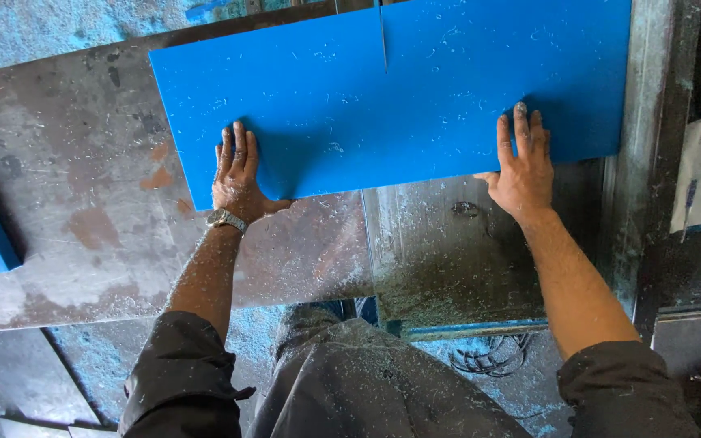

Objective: Cutting large blue foam sheets into smaller pieces using a table saw in a manufacturing setting.

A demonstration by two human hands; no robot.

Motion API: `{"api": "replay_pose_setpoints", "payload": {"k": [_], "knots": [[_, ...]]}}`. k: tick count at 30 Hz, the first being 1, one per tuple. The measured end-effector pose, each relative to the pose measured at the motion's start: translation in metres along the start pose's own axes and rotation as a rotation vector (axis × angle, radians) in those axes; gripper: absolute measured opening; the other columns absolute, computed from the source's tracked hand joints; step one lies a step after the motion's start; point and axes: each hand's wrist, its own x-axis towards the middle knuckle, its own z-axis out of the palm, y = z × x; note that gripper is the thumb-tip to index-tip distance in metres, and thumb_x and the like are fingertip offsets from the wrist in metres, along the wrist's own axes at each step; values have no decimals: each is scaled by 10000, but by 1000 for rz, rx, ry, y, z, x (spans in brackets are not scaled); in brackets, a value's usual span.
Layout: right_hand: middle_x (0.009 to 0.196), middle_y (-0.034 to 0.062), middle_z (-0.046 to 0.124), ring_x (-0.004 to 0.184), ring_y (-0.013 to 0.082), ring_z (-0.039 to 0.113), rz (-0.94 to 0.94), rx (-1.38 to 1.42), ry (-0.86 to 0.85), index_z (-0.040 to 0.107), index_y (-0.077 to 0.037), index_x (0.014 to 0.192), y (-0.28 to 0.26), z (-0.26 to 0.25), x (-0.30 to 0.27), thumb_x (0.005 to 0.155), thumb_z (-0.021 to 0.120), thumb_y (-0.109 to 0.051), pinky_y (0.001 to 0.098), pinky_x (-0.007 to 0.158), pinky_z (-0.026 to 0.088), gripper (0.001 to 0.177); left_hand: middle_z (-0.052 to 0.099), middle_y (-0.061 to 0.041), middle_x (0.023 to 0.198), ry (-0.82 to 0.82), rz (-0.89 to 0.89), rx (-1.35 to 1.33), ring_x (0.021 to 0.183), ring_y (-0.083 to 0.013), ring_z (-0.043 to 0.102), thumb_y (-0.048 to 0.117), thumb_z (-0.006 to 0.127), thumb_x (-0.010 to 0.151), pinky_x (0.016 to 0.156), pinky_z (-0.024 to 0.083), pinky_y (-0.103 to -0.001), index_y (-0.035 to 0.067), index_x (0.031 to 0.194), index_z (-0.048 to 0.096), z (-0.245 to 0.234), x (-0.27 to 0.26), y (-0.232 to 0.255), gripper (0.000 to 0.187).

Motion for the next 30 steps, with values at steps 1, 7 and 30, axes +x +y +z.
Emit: {"api": "replay_pose_setpoints", "payload": {"k": [1, 7, 30], "knots": [[1715, 247, 214, 1558, 500, 240, -3, 5, 1, 324, -15, 1653, 1, 0, 2, 813, 886, -409, 656, 1238, 299, 1085, 133, -248, 1701, 4, 2, -1, 1574, -430, 104, 768, 897, 440, 1275, 185, -576, -35, 1621, 196, -2, 2, 0, 1590], [1723, 248, 200, 1569, 494, 224, 7, -1, -15, 306, -25, 1674, 4, -1, 16, 814, 887, -402, 649, 1248, 286, 1105, 124, -239, 1703, 14, 3, -19, 1574, -418, 87, 773, 905, 429, 1275, 179, -579, -29, 1622, 193, -7, 15, -3, 1605], [1697, 271, 184, 1528, 518, 221, 16, -18, -9, 256, -26, 1669, 11, -6, 64, 774, 910, -402, 622, 1221, 282, 1170, 123, -282, 1710, 56, 55, -63, 1592, -435, 118, 749, 926, 419, 1283, 189, -584, -93, 1603, 276, -25, 54, -21, 1591]]}}
